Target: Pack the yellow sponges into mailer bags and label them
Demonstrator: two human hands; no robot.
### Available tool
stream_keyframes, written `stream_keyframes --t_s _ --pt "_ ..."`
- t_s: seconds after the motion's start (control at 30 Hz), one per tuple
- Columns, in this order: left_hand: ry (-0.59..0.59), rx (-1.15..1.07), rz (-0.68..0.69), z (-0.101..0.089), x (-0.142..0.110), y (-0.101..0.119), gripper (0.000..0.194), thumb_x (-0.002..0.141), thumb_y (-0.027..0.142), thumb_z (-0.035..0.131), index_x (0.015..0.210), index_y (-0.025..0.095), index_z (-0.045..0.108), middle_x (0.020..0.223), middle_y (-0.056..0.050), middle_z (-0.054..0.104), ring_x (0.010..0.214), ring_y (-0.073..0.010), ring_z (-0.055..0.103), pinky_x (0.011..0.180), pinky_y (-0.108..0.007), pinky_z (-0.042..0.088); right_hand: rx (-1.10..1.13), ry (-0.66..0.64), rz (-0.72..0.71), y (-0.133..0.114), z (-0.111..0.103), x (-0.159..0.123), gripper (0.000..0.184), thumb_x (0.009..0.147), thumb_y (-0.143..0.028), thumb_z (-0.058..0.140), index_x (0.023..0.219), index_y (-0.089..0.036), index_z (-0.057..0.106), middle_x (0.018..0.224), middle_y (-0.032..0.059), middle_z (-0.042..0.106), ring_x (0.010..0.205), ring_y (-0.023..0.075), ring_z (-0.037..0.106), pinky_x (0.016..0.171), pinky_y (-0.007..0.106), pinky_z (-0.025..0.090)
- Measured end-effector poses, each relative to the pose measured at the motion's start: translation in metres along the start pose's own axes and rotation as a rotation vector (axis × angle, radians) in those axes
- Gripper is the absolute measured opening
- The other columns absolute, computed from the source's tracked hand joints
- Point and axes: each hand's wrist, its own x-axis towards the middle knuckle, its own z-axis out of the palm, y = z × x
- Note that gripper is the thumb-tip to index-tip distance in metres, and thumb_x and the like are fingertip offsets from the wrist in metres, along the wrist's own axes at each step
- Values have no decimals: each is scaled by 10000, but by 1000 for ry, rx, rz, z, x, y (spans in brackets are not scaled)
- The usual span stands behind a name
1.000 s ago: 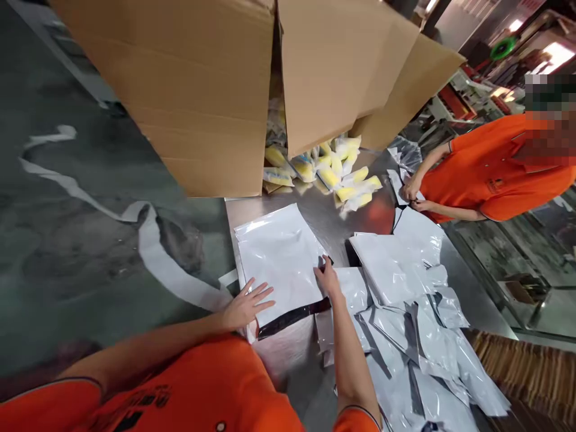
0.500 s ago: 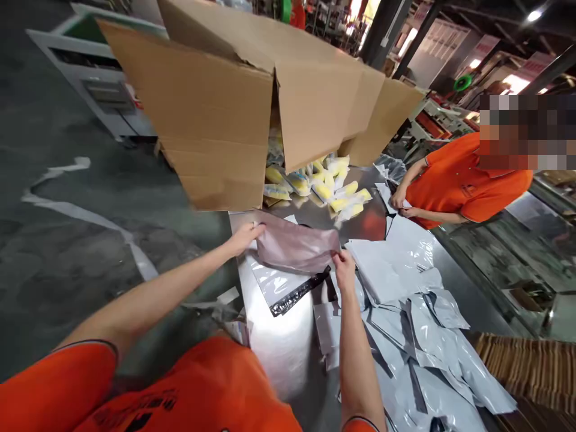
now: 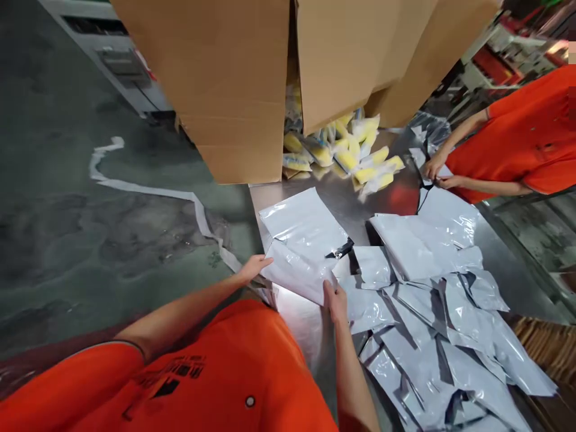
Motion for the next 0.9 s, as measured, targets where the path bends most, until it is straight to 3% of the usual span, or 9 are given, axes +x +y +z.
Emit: stream_keyframes --t_s 0.13,0.23,0.33,0.4,0.47,0.63,0.73,0.8,0.9 --pt "70 81 18 6 4 -15 372 713 440 679 503 201 487 506 39 433 579 -159 499 545 -261 393 -206 115 18 -2 9 4 447 687 -651 562 642 -207 595 633 35 612 676 223 547 642 326 422" --pt "192 116 58 6 -2 -16 179 803 336 587 703 188 611 677 -2 580 700 -198 590 668 -313 488 -358 163 -88 -14 14 10 418 739 -642 511 642 -237 537 616 14 573 672 212 517 659 322 395" --pt "312 326 417 9 -22 -14 278 890 266 523 1122 194 659 1122 -111 670 1077 -265 623 970 -427 492 -445 186 -125 -23 20 18 391 782 -610 462 612 -258 455 582 6 538 628 203 485 644 325 381" --pt "220 532 749 17 -33 -12 374 931 287 527 1291 234 615 1354 -116 605 1305 -278 522 1138 -468 383 -491 193 -105 -23 24 23 360 780 -578 447 596 -269 419 572 15 534 615 208 479 645 334 382" --pt "39 726 922 27 -36 -9 450 945 355 562 1389 280 568 1507 -85 510 1438 -300 397 1219 -523 255 -526 186 -82 -20 28 29 337 773 -558 446 592 -276 410 576 30 542 633 227 501 665 346 394" --pt "-39 1009 804 44 -10 -11 595 945 483 576 1507 333 450 1619 -74 371 1508 -397 251 1198 -696 92 -660 258 -124 -29 19 36 296 796 -531 529 721 -246 548 664 93 609 736 303 594 723 401 433" --pt "-41 1008 775 45 1 -13 607 964 476 543 1538 346 398 1625 -76 357 1517 -410 218 1192 -710 74 -726 328 -377 -63 25 44 430 866 -514 545 1102 -162 619 1068 204 672 1056 353 588 902 459 430" --pt "-48 1001 754 46 1 -11 603 969 470 535 1541 333 397 1628 -90 349 1515 -422 215 1192 -711 69 -785 184 -607 -93 47 57 459 937 -472 494 1243 -144 589 1275 214 610 1210 337 516 1009 466 379" --pt "-57 989 688 48 -5 -6 577 964 484 544 1498 279 474 1625 -141 338 1508 -437 226 1192 -706 93 -959 -198 -765 -130 100 85 353 984 -369 472 1232 -181 638 1249 157 646 1157 289 542 973 411 387"
